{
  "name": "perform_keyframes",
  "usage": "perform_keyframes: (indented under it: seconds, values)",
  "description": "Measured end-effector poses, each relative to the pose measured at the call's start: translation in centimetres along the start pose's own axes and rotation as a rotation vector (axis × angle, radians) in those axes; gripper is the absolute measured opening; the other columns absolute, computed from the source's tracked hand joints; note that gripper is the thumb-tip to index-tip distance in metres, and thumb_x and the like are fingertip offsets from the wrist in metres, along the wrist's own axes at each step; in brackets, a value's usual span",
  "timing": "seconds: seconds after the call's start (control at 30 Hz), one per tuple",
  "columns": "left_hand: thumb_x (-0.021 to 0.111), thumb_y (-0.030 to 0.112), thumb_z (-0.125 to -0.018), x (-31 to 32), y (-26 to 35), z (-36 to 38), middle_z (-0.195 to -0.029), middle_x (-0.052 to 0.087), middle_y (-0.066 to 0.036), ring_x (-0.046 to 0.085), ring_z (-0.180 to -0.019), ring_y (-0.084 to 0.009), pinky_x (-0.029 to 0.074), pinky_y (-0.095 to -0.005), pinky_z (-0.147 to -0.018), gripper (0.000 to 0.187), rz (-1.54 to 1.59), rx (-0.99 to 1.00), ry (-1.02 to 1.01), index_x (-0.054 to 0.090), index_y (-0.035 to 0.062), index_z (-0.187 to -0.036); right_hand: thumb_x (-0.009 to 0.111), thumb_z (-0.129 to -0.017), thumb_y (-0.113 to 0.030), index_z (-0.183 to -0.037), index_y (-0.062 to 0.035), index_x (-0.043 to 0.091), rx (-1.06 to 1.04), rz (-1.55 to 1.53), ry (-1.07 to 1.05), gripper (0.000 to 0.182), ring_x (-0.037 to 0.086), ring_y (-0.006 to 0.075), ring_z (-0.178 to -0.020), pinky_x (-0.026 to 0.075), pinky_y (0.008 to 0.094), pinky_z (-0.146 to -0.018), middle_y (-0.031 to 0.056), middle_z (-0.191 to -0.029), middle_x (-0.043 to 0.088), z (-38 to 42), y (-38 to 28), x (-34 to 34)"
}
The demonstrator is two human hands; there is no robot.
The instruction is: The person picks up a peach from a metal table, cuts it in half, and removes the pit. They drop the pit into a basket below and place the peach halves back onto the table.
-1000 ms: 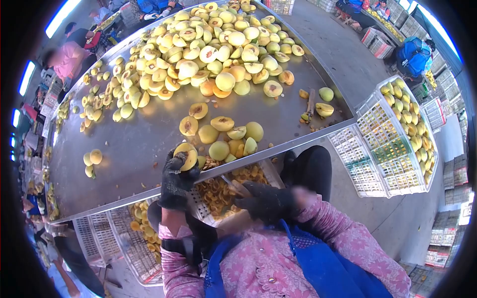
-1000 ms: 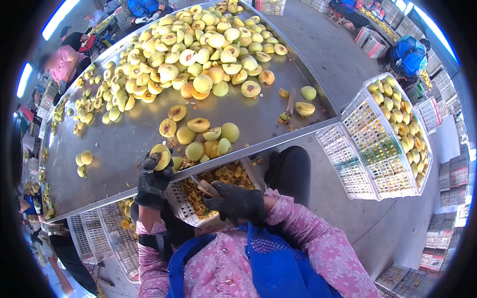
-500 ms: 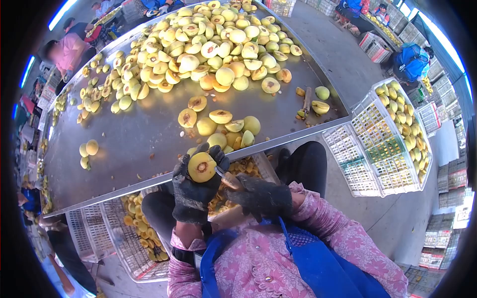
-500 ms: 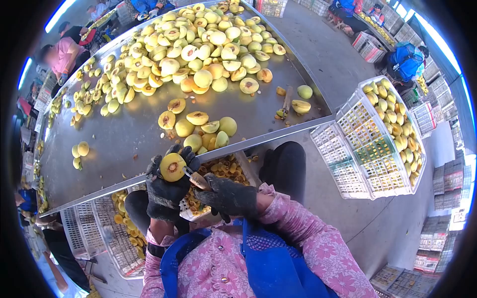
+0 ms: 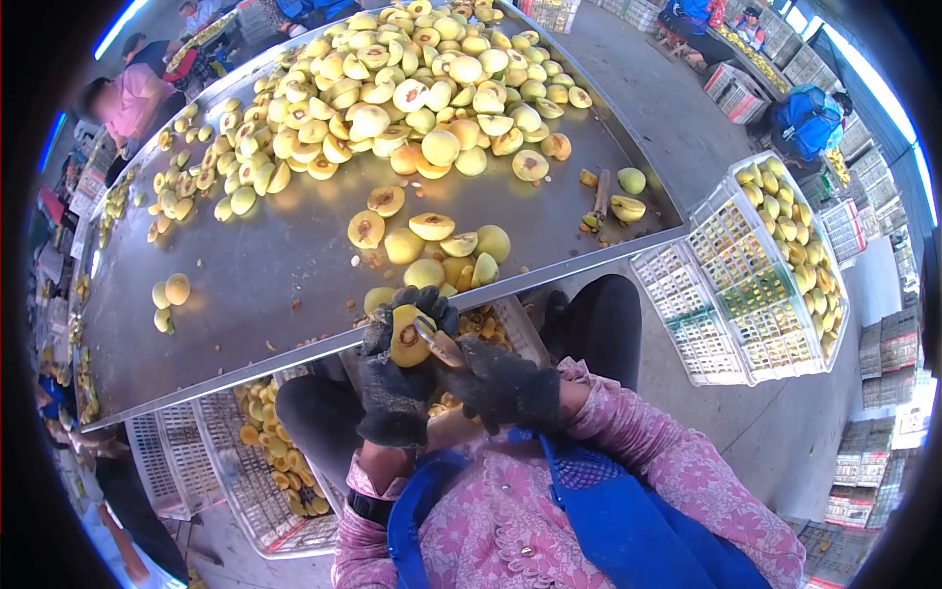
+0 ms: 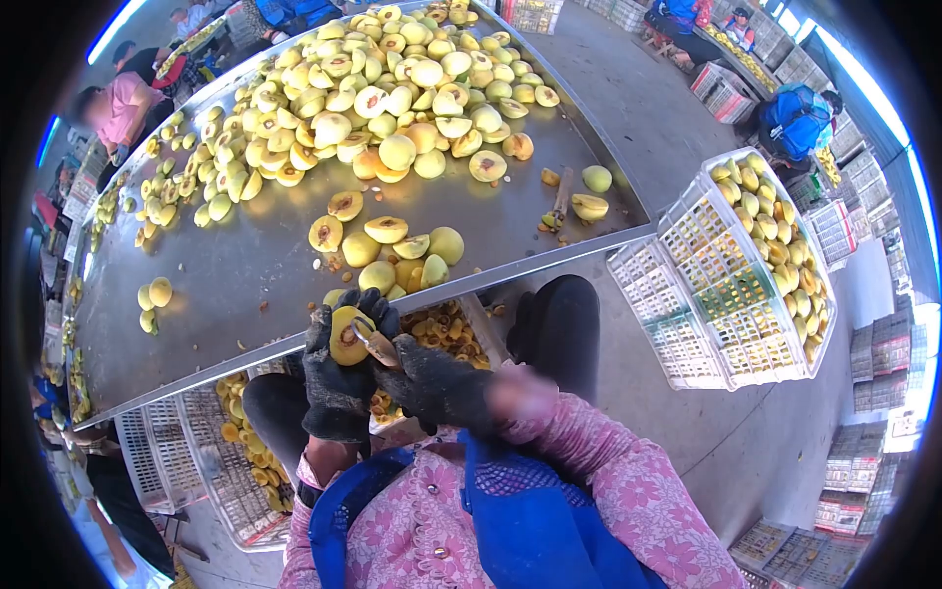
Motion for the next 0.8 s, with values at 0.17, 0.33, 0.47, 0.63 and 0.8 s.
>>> perform_keyframes:
  seconds: [0.17, 0.33, 0.47, 0.63, 0.8]
  values:
    - [0.04, 0.029, -0.096, -0.5, 0.0, -0.2, -0.121, 0.051, -0.019, 0.052, -0.109, -0.0311, 0.04, -0.047, -0.099, 0.044, -0.141, 0.102, 0.002, 0.042, -0.004, -0.125, 0.054, -0.081, -0.011, -0.125, 0.0033, 0.042, 0.071, -0.065, -0.02, 0.048, 0.053, 0.0348, -0.094, 0.042, 0.0385, -0.083, 0.0245, -0.112, 0.047, -0.4, 1.4, 1.7]
    - [0.039, 0.032, -0.097, -1.1, -0.1, -0.2, -0.12, 0.052, -0.019, 0.054, -0.107, -0.0304, 0.042, -0.0447, -0.098, 0.046, -0.231, 0.174, 0.113, 0.044, -0.0049, -0.123, 0.056, -0.076, -0.005, -0.134, 0.0078, 0.032, 0.119, -0.183, 0.002, 0.064, 0.053, 0.0367, -0.105, 0.039, 0.039, -0.096, 0.0257, -0.133, 0.039, -0.5, 1.9, 2.1]
    - [0.038, 0.031, -0.097, -0.8, -0.2, -0.1, -0.119, 0.052, -0.019, 0.054, -0.107, -0.0302, 0.043, -0.0429, -0.097, 0.045, -0.306, 0.166, 0.129, 0.044, -0.0055, -0.122, 0.051, -0.081, -0.008, -0.136, 0.0047, 0.03, -0.008, -0.479, 0.076, 0.06, 0.057, 0.0324, -0.098, 0.044, 0.0404, -0.089, 0.0227, -0.126, 0.046, -1.5, 0.4, 0.7]
    - [0.038, 0.03, -0.096, -2.1, -0.7, -0.5, -0.11, 0.057, -0.017, 0.057, -0.1, -0.0274, 0.048, -0.0384, -0.09, 0.043, -0.298, -0.014, 0.082, 0.049, -0.0059, -0.117, 0.042, -0.091, -0.055, -0.126, -0.0003, 0.042, 0.264, -0.721, -0.123, 0.065, 0.058, 0.0181, -0.089, 0.047, 0.0273, -0.078, 0.0142, -0.107, 0.057, -0.5, 3.1, 2.1]
    - [0.042, 0.024, -0.093, -3.0, -2.2, 0.4, -0.099, 0.062, -0.013, 0.061, -0.091, -0.0225, 0.051, -0.0322, -0.08, 0.035, -0.441, -0.308, 0.086, 0.055, -0.0043, -0.109, 0.033, -0.091, -0.06, -0.111, -0.0055, 0.052, 0.565, -0.686, -0.353, 0.061, 0.052, 0.0122, -0.056, 0.043, 0.024, -0.048, 0.0063, -0.076, 0.056, 2.1, 7.1, 7.2]
Point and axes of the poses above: each hand's wrist, its own z-axis away from the middle knuckle, its own x-axis out of the palm, y = z × x, the point moved 10 cm from there along -z, towards the middle knuckle
